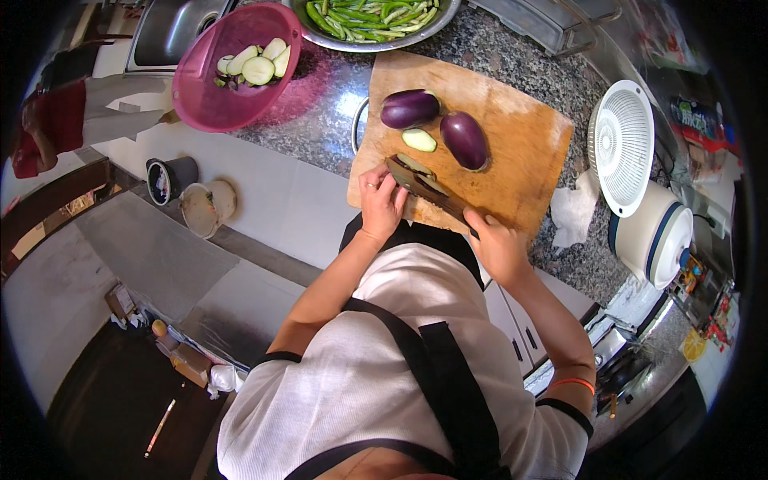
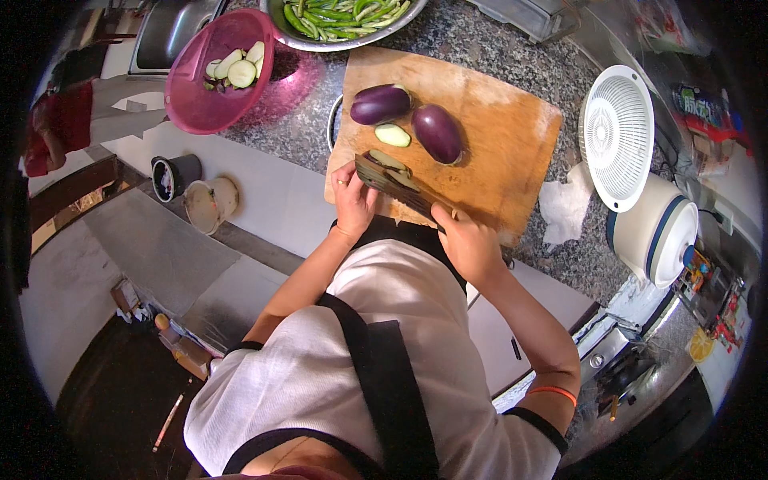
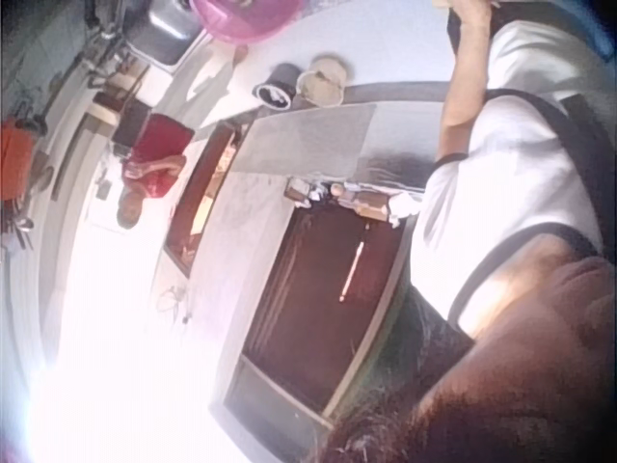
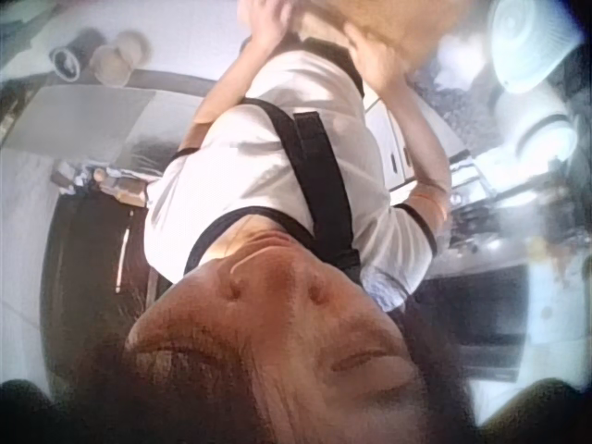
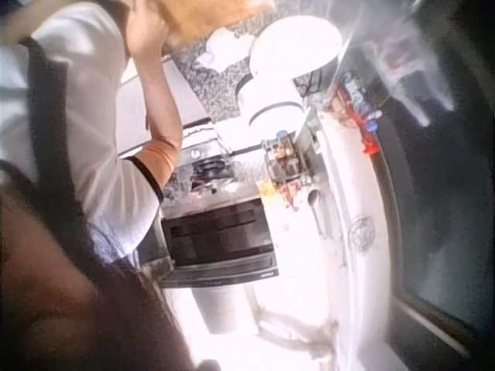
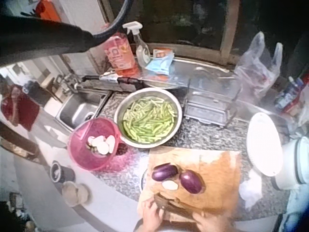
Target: The person slices eggplant into thin pieces on a cutting board using a cleaver and places the slices into a purple bowl.
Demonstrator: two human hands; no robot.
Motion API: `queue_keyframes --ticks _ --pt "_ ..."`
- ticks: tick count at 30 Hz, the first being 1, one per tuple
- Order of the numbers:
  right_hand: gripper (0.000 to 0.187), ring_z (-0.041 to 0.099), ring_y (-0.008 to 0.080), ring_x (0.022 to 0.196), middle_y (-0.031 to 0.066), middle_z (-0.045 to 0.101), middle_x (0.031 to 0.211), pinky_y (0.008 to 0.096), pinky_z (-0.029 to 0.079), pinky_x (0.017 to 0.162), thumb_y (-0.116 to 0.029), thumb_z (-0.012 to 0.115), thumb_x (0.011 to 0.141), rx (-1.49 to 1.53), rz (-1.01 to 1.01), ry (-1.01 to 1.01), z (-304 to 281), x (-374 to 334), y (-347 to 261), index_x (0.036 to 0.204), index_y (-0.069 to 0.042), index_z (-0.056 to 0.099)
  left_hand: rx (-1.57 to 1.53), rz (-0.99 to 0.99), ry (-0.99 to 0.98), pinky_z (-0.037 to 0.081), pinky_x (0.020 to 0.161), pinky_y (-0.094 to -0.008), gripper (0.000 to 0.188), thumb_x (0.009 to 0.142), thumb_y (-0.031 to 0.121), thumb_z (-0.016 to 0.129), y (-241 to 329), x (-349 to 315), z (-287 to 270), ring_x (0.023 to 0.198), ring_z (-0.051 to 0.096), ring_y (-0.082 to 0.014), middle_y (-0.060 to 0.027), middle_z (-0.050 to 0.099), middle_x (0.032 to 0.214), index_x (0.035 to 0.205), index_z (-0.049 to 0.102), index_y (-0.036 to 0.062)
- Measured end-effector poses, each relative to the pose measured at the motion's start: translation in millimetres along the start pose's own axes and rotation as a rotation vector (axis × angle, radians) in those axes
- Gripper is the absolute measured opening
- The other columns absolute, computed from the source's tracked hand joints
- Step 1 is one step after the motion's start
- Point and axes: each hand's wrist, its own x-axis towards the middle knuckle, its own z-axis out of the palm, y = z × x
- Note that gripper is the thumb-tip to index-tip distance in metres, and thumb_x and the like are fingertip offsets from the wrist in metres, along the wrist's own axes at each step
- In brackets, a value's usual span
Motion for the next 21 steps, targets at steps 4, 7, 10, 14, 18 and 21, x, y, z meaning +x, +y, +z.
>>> queue_keyframes --ticks 4,7,10,14,18,21 --pt "0.029 0.060 0.0379 0.069 0.0157 0.059 0.082 0.0464 0.049 0.055 -0.010 0.059 0.078 -0.032 0.018 -0.005 3.6 -7.5 1.6 0.104 -0.015 0.047 -0.007 0.009 0.001 0.040 0.085 -0.0371 0.029 0.068 0.002 0.068 0.7 0.2 0.2 0.096 0.044 -0.0306 -0.0105 0.052 0.108 0.095 0.060 0.0058" --pt "0.029 0.061 0.0374 0.068 0.0150 0.058 0.081 0.0468 0.049 0.055 -0.010 0.059 0.078 -0.070 0.014 -0.019 3.1 -9.5 3.5 0.104 -0.015 0.047 -0.025 0.010 0.011 0.039 0.086 -0.0375 0.030 0.067 0.002 0.068 -1.5 -1.8 0.9 0.096 0.044 -0.0307 -0.0105 0.052 0.109 0.095 0.060 0.0059" --pt "0.028 0.060 0.0374 0.068 0.0146 0.057 0.080 0.0470 0.049 0.054 -0.010 0.058 0.079 -0.069 0.011 -0.040 4.9 -4.3 3.2 0.104 -0.015 0.047 -0.032 0.019 0.018 0.038 0.086 -0.0378 0.029 0.067 0.002 0.068 -2.0 -1.2 0.7 0.096 0.045 -0.0307 -0.0107 0.053 0.108 0.095 0.060 0.0062" --pt "0.027 0.060 0.0379 0.068 0.0154 0.057 0.079 0.0477 0.049 0.054 -0.009 0.057 0.080 -0.060 0.001 -0.052 13.8 13.1 -3.8 0.104 -0.014 0.046 -0.022 0.009 0.002 0.039 0.085 -0.0380 0.027 0.068 0.003 0.069 1.3 0.0 -1.1 0.096 0.045 -0.0308 -0.0107 0.053 0.105 0.094 0.061 0.0066" --pt "0.028 0.061 0.0392 0.070 0.0172 0.059 0.080 0.0498 0.048 0.056 -0.010 0.055 0.081 -0.012 0.016 -0.054 27.3 33.0 -3.7 0.108 -0.014 0.047 0.003 0.019 0.009 0.040 0.083 -0.0376 0.025 0.071 0.006 0.070 -0.9 -1.3 -0.3 0.095 0.045 -0.0306 -0.0108 0.053 0.101 0.094 0.061 0.0070" --pt "0.032 0.061 0.0408 0.074 0.0194 0.060 0.082 0.0511 0.047 0.060 -0.009 0.054 0.082 0.025 0.005 -0.016 39.7 54.0 -6.0 0.113 -0.014 0.046 -0.012 0.042 0.019 0.041 0.082 -0.0370 0.024 0.072 0.008 0.071 0.4 0.7 -0.1 0.094 0.046 -0.0304 -0.0110 0.053 0.101 0.094 0.061 0.0076"
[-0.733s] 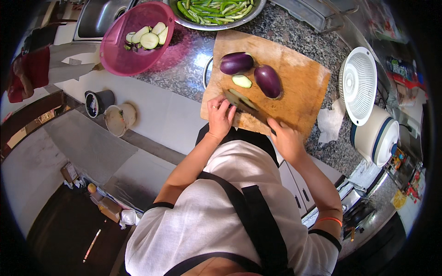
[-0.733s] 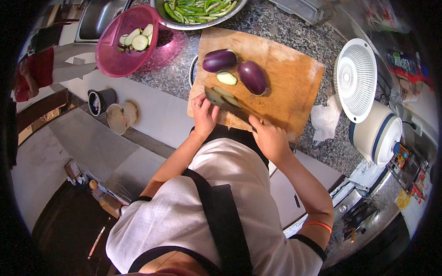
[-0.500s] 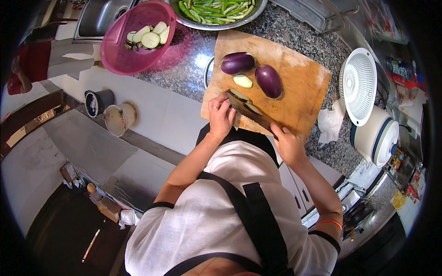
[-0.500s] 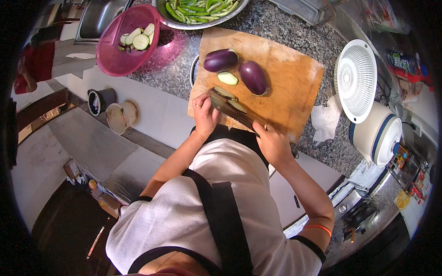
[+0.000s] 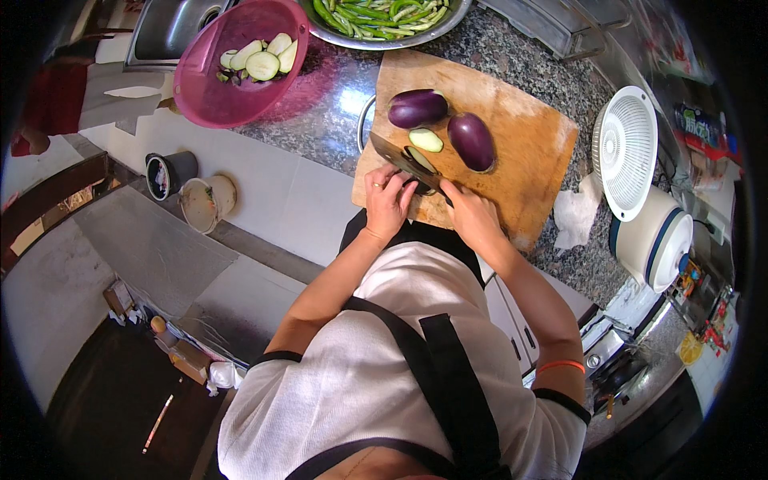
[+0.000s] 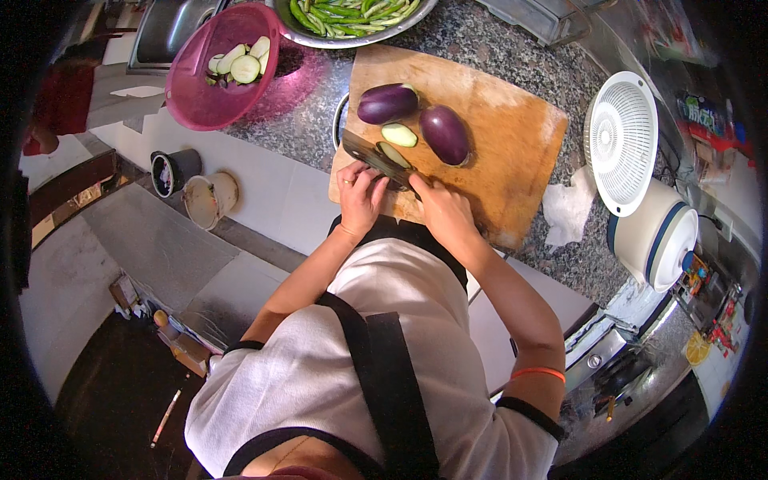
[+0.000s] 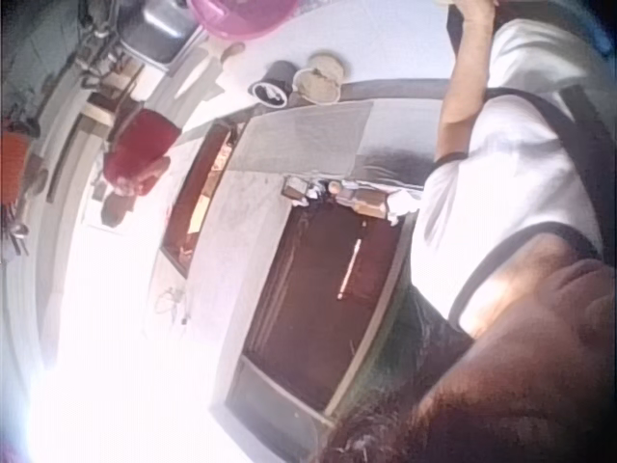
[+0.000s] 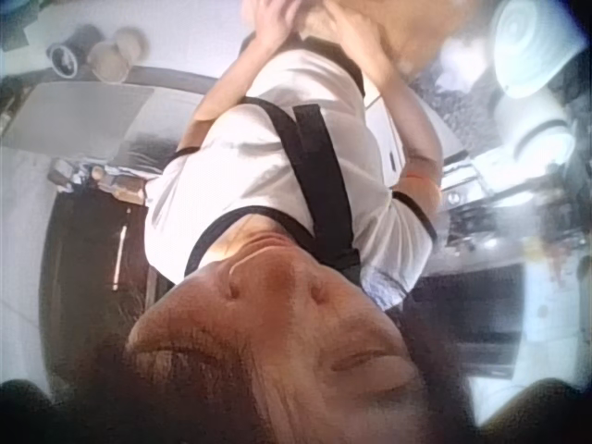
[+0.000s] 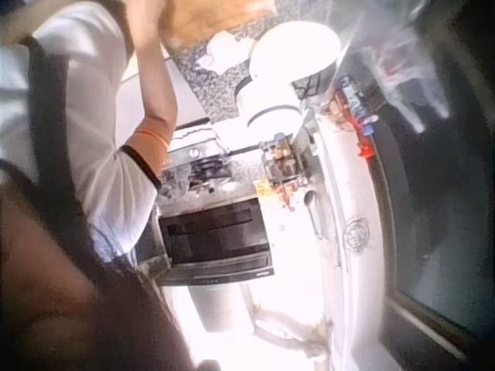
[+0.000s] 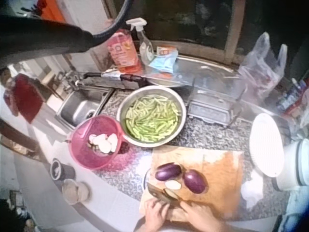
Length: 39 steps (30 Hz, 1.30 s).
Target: The person slices eggplant into thin pieces on a cutting board using a cleaver and places the slices into a purple bowl.
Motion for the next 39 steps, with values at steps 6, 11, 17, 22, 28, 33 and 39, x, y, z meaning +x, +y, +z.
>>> queue_keyframes --ticks 6,11,17,22,28,33,39 --pt "0.032 0.060 0.0410 0.076 0.0189 0.061 0.081 0.0506 0.047 0.066 -0.014 0.054 0.084 0.070 0.170 -0.046 -21.4 5.2 1.3 0.116 -0.015 0.048 0.025 0.023 0.011 0.041 0.083 -0.0371 0.026 0.073 0.009 0.071 3.6 3.9 -1.9 0.094 0.046 -0.0301 -0.0109 0.052 0.103 0.096 0.061 0.0081" --pt "0.031 0.060 0.0406 0.073 0.0173 0.060 0.082 0.0496 0.049 0.061 -0.014 0.057 0.082 0.000 0.041 -0.049 -31.8 -41.4 0.5 0.111 -0.016 0.047 0.019 -0.027 0.003 0.040 0.085 -0.0380 0.029 0.071 0.006 0.070 0.9 -1.3 -0.2 0.096 0.045 -0.0311 -0.0114 0.052 0.105 0.098 0.059 0.0064" --pt "0.028 0.060 0.0394 0.070 0.0166 0.058 0.083 0.0487 0.049 0.057 -0.011 0.060 0.078 -0.059 0.029 -0.030 -33.5 -61.7 6.7 0.102 -0.014 0.046 -0.020 -0.028 -0.003 0.039 0.086 -0.0383 0.031 0.067 0.001 0.066 -7.0 -5.0 3.7 0.096 0.045 -0.0320 -0.0120 0.052 0.106 0.096 0.057 0.0037" --pt "0.026 0.060 0.0394 0.068 0.0175 0.058 0.080 0.0482 0.049 0.056 -0.010 0.059 0.079 -0.085 0.013 -0.035 -29.6 -57.1 6.4 0.102 -0.013 0.046 -0.037 -0.031 0.003 0.039 0.086 -0.0383 0.026 0.066 0.001 0.067 -1.6 -1.8 1.7 0.096 0.045 -0.0320 -0.0123 0.052 0.105 0.089 0.056 0.0032" --pt "0.026 0.060 0.0400 0.068 0.0176 0.058 0.076 0.0488 0.048 0.056 -0.011 0.055 0.082 -0.034 -0.030 0.026 -3.3 -19.0 5.5 0.107 -0.014 0.048 0.021 -0.030 -0.013 0.041 0.082 -0.0371 0.022 0.070 0.006 0.071 -2.9 -4.8 1.7 0.095 0.046 -0.0312 -0.0115 0.053 0.104 0.089 0.059 0.0042" --pt "0.030 0.061 0.0402 0.076 0.0206 0.063 0.080 0.0499 0.047 0.064 -0.017 0.055 0.084 0.057 0.102 -0.079 -12.7 10.7 2.8 0.114 -0.014 0.050 -0.002 0.010 0.021 0.041 0.083 -0.0368 0.021 0.073 0.007 0.070 1.1 2.0 0.1 0.095 0.047 -0.0296 -0.0116 0.053 0.103 0.092 0.062 0.0054" --pt "0.028 0.060 0.0402 0.074 0.0189 0.061 0.079 0.0500 0.047 0.063 -0.017 0.055 0.085 0.037 0.085 -0.055 -32.3 -21.2 1.8 0.112 -0.015 0.049 -0.010 -0.022 0.009 0.042 0.083 -0.0360 0.022 0.072 0.004 0.068 -1.8 0.6 -1.0 0.095 0.048 -0.0297 -0.0116 0.055 0.102 0.093 0.061 0.0047"
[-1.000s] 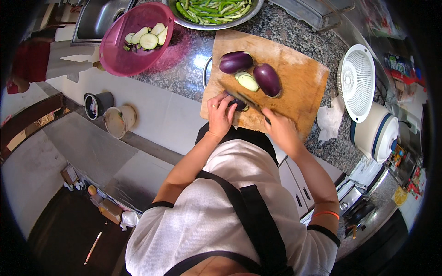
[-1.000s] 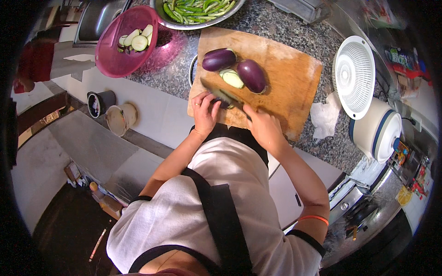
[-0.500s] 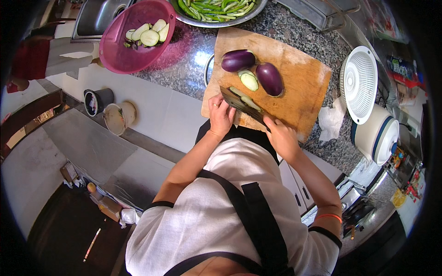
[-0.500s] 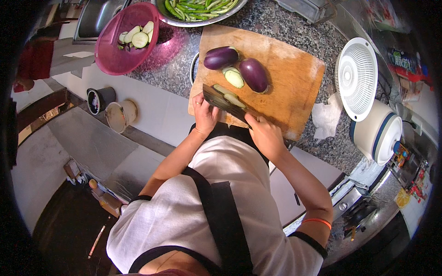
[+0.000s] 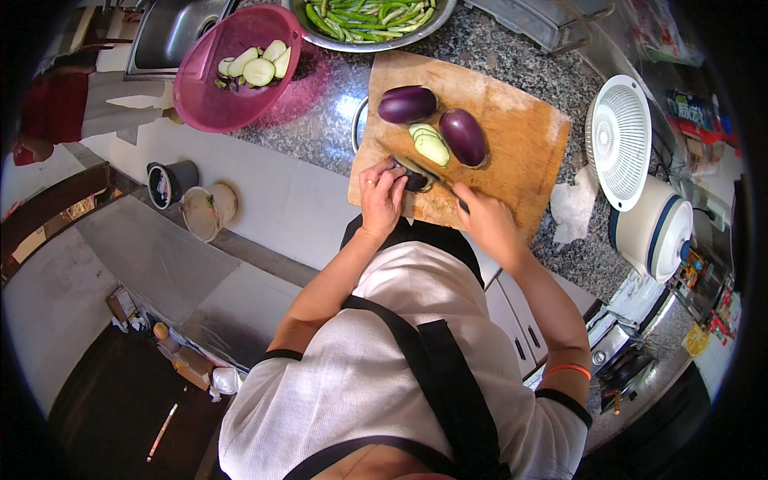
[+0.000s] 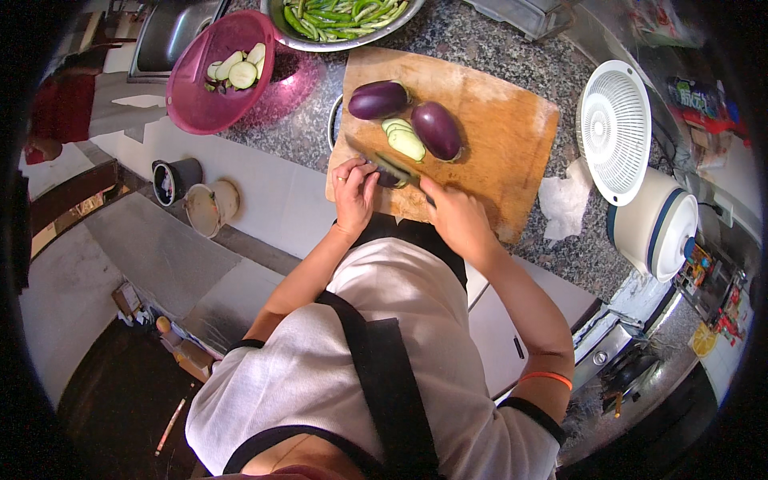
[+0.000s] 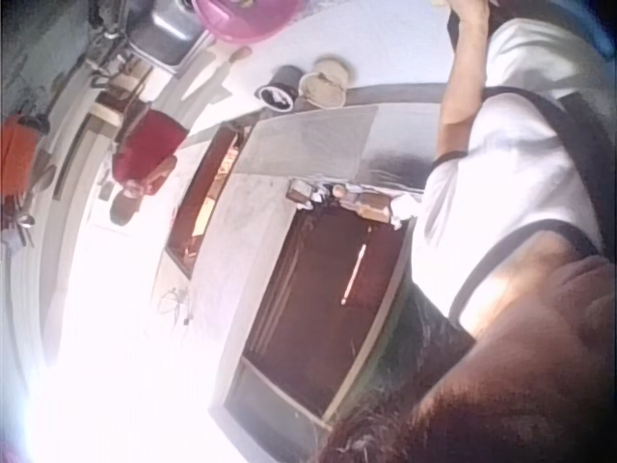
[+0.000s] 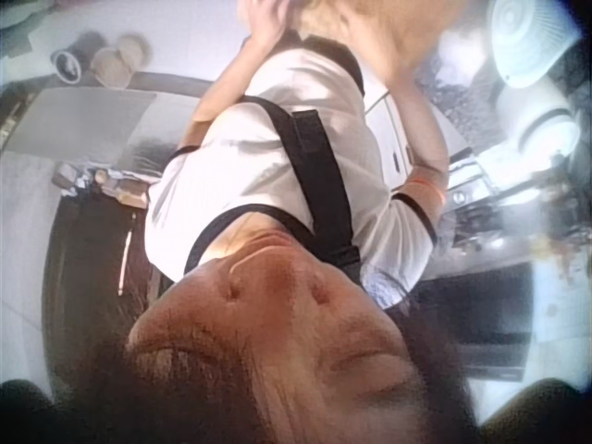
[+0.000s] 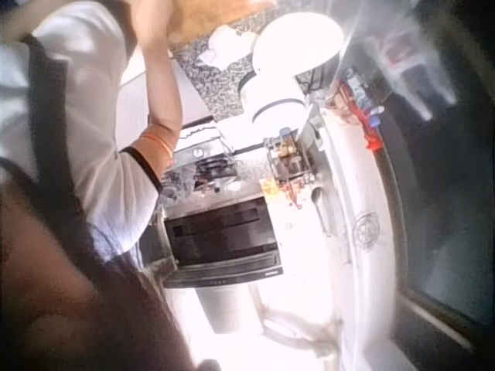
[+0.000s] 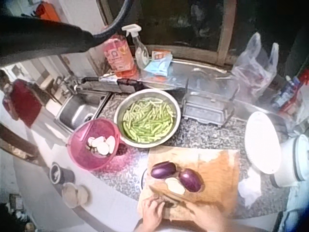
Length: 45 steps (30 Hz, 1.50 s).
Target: The person slices eggplant into thin pieces on a cutting board using a cleaver and places the slices into a purple bowl.
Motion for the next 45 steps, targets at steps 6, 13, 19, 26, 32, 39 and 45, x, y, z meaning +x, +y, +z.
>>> queue_keyframes --ticks 6,13,19,26,32,39,45 --pt "0.027 0.060 0.0402 0.072 0.0165 0.059 0.082 0.0484 0.049 0.059 -0.011 0.059 0.079 -0.079 -0.047 -0.006 -1.0 -34.9 3.1 0.103 -0.014 0.046 -0.034 0.018 0.035 0.042 0.082 -0.0359 0.023 0.070 0.001 0.067 -3.6 0.1 -1.7 0.092 0.050 -0.0300 -0.0116 0.057 0.100 0.092 0.060 0.0028" --pt "0.028 0.059 0.0390 0.071 0.0162 0.057 0.081 0.0477 0.049 0.060 -0.008 0.061 0.076 -0.122 -0.086 0.028 -1.7 -45.0 12.0 0.100 -0.012 0.048 -0.114 -0.041 0.063 0.043 0.081 -0.0354 0.024 0.070 0.002 0.068 -2.0 -1.2 -1.2 0.091 0.051 -0.0291 -0.0097 0.058 0.098 0.093 0.061 0.0047" --pt "0.029 0.060 0.0372 0.073 0.0155 0.058 0.081 0.0454 0.050 0.061 -0.007 0.062 0.075 -0.106 -0.111 0.027 -5.9 -43.9 11.0 0.100 -0.012 0.048 -0.081 -0.025 0.040 0.044 0.080 -0.0349 0.022 0.070 0.002 0.069 -2.1 0.7 -4.0 0.090 0.052 -0.0289 -0.0097 0.058 0.097 0.091 0.062 0.0051" --pt "0.027 0.060 0.0377 0.070 0.0156 0.058 0.080 0.0460 0.049 0.059 -0.008 0.061 0.076 -0.110 -0.088 0.033 2.1 -38.7 8.4 0.099 -0.012 0.047 -0.071 -0.019 0.015 0.043 0.080 -0.0359 0.021 0.069 0.002 0.069 -6.0 -1.0 -3.4 0.091 0.051 -0.0294 -0.0104 0.057 0.098 0.088 0.061 0.0034" --pt "0.027 0.060 0.0394 0.070 0.0173 0.059 0.078 0.0485 0.048 0.057 -0.010 0.058 0.079 -0.076 -0.095 0.013 16.1 -12.2 4.2 0.103 -0.012 0.047 -0.041 -0.008 0.032 0.044 0.079 -0.0367 0.018 0.068 0.003 0.070 -2.9 -0.3 -3.1 0.091 0.051 -0.0302 -0.0108 0.057 0.097 0.084 0.060 0.0029" --pt "0.030 0.060 0.0401 0.073 0.0197 0.061 0.080 0.0499 0.047 0.062 -0.012 0.055 0.083 -0.014 -0.082 0.026 31.5 20.9 3.8 0.111 -0.013 0.048 -0.015 0.039 0.057 0.045 0.076 -0.0359 0.016 0.070 0.008 0.072 0.5 4.8 -2.9 0.087 0.053 -0.0289 -0.0100 0.058 0.093 0.083 0.063 0.0046" --pt "0.028 0.060 0.0400 0.074 0.0191 0.061 0.083 0.0496 0.047 0.063 -0.014 0.055 0.083 0.016 0.088 -0.039 -1.6 8.8 -3.7 0.110 -0.013 0.048 -0.025 0.028 0.063 0.045 0.077 -0.0355 0.019 0.071 0.008 0.072 2.0 5.1 -3.6 0.088 0.053 -0.0286 -0.0098 0.058 0.095 0.087 0.062 0.0053"
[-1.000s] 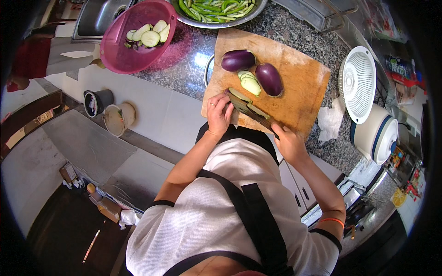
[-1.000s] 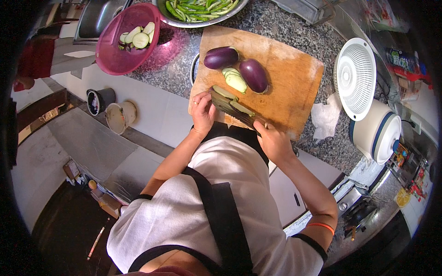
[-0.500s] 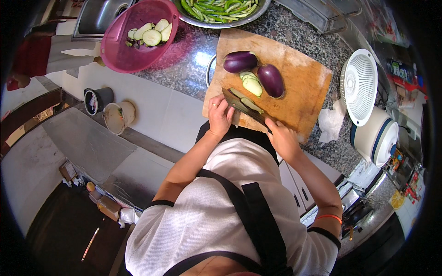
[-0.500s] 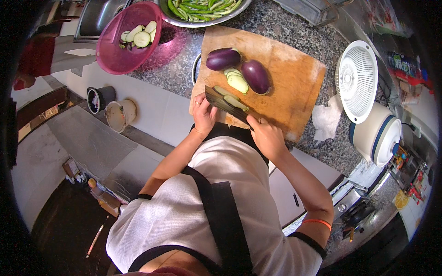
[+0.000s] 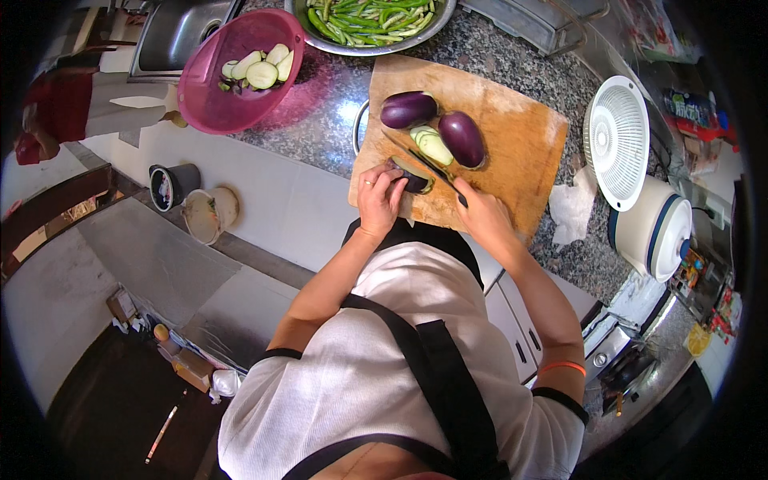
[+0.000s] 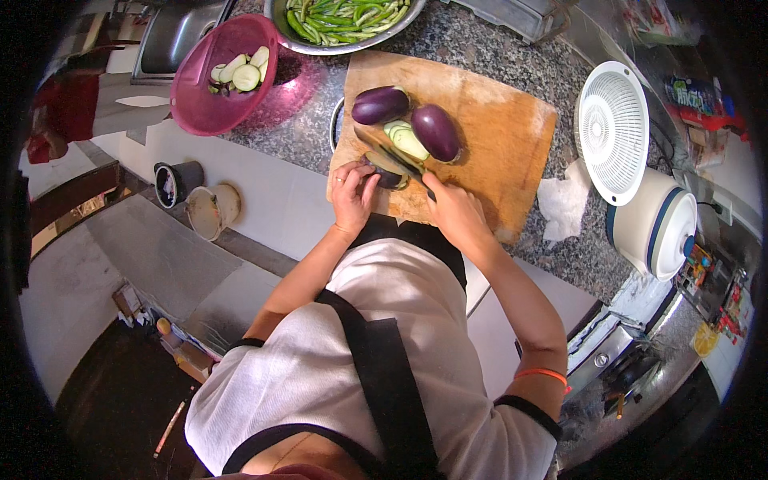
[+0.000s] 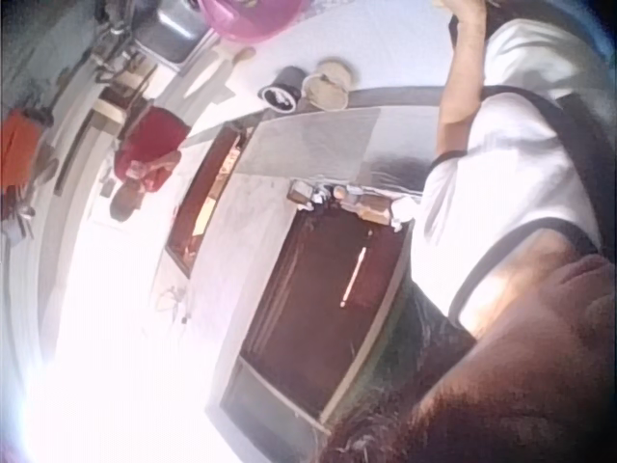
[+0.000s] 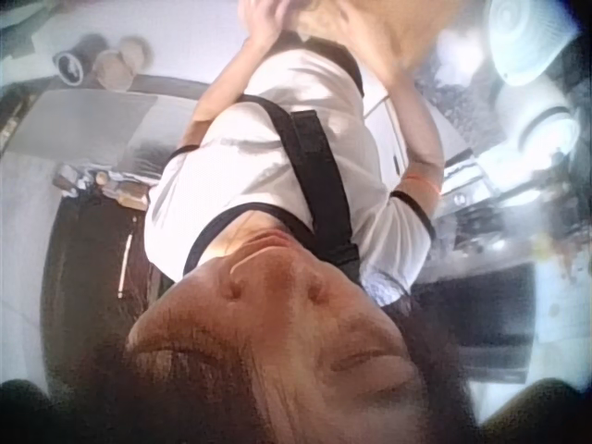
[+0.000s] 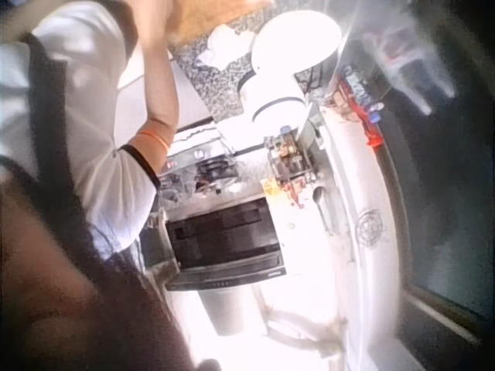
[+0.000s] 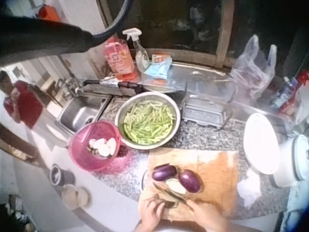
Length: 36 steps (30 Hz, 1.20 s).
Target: The person slices eggplant into thin pieces on a cutting board using a cleaver and places the slices into a purple bowl.
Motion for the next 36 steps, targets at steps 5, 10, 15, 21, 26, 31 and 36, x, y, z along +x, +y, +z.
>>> queue_keyframes --ticks 5,10,15,21,26,31,36 --pt "0.023 0.060 0.0393 0.074 0.0184 0.061 0.085 0.0498 0.048 0.061 -0.012 0.055 0.082 -0.061 -0.134 0.026 1.7 -37.7 5.9 0.104 -0.012 0.047 0.018 -0.021 -0.017 0.044 0.078 -0.0359 0.019 0.069 0.002 0.069 -6.9 -5.9 1.3 0.090 0.052 -0.0298 -0.0112 0.057 0.098 0.084 0.058 0.0031" --pt "0.023 0.060 0.0401 0.072 0.0173 0.060 0.083 0.0483 0.049 0.060 -0.010 0.055 0.081 -0.083 -0.151 0.076 7.3 -52.1 19.8 0.102 -0.012 0.047 -0.005 -0.014 -0.024 0.044 0.080 -0.0359 0.019 0.067 -0.001 0.067 -5.6 -5.0 0.2 0.091 0.051 -0.0307 -0.0116 0.057 0.099 0.083 0.056 0.0015" --pt "0.026 0.060 0.0389 0.071 0.0180 0.059 0.079 0.0483 0.049 0.058 -0.008 0.056 0.080 -0.096 -0.169 0.064 14.6 -44.4 18.8 0.104 -0.013 0.047 0.022 -0.009 -0.011 0.044 0.080 -0.0357 0.020 0.067 -0.001 0.066 -7.6 -8.2 3.2 0.091 0.051 -0.0302 -0.0113 0.057 0.100 0.084 0.057 0.0012" --pt "0.026 0.060 0.0404 0.070 0.0197 0.058 0.078 0.0487 0.049 0.059 -0.011 0.055 0.081 -0.086 -0.207 0.091 31.7 -6.1 7.9 0.106 -0.011 0.047 0.062 -0.031 -0.037 0.045 0.078 -0.0363 0.019 0.070 0.004 0.069 -3.9 -7.6 2.0 0.090 0.052 -0.0299 -0.0111 0.057 0.097 0.086 0.060 0.0026" --pt "0.021 0.059 0.0407 0.071 0.0231 0.059 0.074 0.0493 0.046 0.060 -0.016 0.053 0.087 0.002 -0.107 0.047 25.8 18.6 2.7 0.107 -0.010 0.050 0.027 0.006 0.010 0.045 0.077 -0.0357 0.016 0.072 0.008 0.071 -2.5 -4.1 3.4 0.088 0.052 -0.0296 -0.0110 0.057 0.095 0.084 0.061 0.0041" --pt "0.031 0.060 0.0410 0.074 0.0197 0.061 0.082 0.0505 0.047 0.064 -0.014 0.055 0.083 -0.021 -0.093 -0.013 2.8 -10.0 3.8 0.113 -0.014 0.048 -0.003 -0.032 0.013 0.044 0.078 -0.0361 0.017 0.071 0.005 0.069 -0.1 -4.6 1.8 0.090 0.052 -0.0304 -0.0118 0.057 0.096 0.084 0.059 0.0029" --pt "0.023 0.060 0.0398 0.072 0.0167 0.060 0.085 0.0495 0.049 0.059 -0.010 0.056 0.081 -0.066 -0.192 0.067 7.7 -44.1 11.3 0.101 -0.012 0.045 -0.036 -0.042 0.027 0.043 0.080 -0.0364 0.019 0.068 -0.002 0.063 -10.7 -11.9 6.2 0.090 0.051 -0.0315 -0.0123 0.057 0.098 0.085 0.056 0.0017"
